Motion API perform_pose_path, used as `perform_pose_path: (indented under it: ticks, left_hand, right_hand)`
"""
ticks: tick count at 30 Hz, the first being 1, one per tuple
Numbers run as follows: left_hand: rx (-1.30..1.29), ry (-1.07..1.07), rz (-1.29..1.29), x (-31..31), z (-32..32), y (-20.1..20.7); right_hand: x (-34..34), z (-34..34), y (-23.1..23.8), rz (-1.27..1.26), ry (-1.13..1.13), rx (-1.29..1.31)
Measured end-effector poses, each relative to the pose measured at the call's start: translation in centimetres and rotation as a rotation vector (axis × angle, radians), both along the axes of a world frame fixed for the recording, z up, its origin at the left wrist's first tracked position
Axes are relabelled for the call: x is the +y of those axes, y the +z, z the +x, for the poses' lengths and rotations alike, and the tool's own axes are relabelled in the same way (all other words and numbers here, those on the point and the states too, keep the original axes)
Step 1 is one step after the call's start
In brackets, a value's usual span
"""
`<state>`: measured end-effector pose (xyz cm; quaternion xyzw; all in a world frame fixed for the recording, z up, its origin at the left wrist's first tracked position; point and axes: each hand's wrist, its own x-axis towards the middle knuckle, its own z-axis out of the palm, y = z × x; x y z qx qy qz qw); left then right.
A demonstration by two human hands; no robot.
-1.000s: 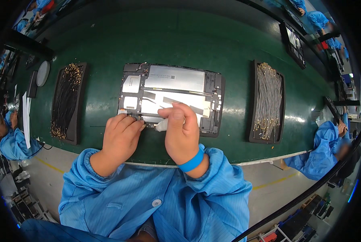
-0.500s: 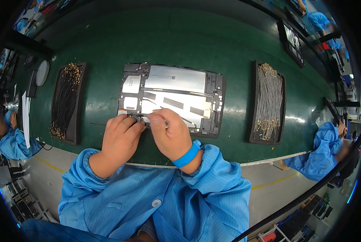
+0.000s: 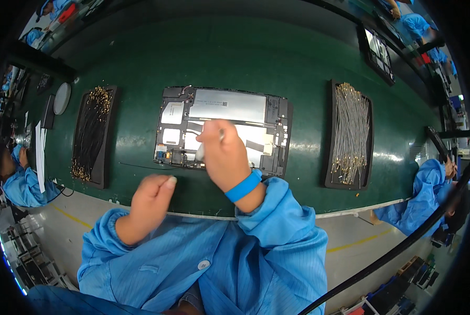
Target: Assembling internal components and cables into a tablet housing on a factory production line.
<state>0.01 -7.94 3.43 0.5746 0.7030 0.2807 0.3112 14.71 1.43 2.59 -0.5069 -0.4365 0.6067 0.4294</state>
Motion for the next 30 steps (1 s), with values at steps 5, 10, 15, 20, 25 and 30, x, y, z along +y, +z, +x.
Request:
perform_pose_path:
  ticks: [5, 10, 15, 20, 25, 30]
  left_hand:
    - [-1.438, 0.599, -0.435, 0.3, -2.4, -0.9]
    - [-1.056, 0.798, -0.104, 2.2, -2.7, -1.1]
    - [-0.889, 0.386, -0.585, -0.9, -1.5, 2.3]
    - [-0.918, 0.254, -0.749, -1.3, -0.2, 1.2]
    - [-0.970, 0.325, -0.747, -0.3, 0.0, 0.3]
    - [-0.981, 0.296, -0.727, 0.9, -0.4, -0.5]
  right_hand:
    - [0.2, 0.2, 1.0, -0.064, -0.064, 0.202]
    - [0.3, 0.3, 0.1, -0.049, -0.077, 0.230]
    - [-0.1, 0.3, -0.2, -0.048, -0.062, 0.263]
    - [-0.2, 0.5, -0.6, 0.012, -0.030, 0.269]
    - [-0.2, 0.1, -0.3, 0.033, -0.008, 0.240]
    - [0.5, -0.2, 0.7, -0.066, 0.123, 0.072]
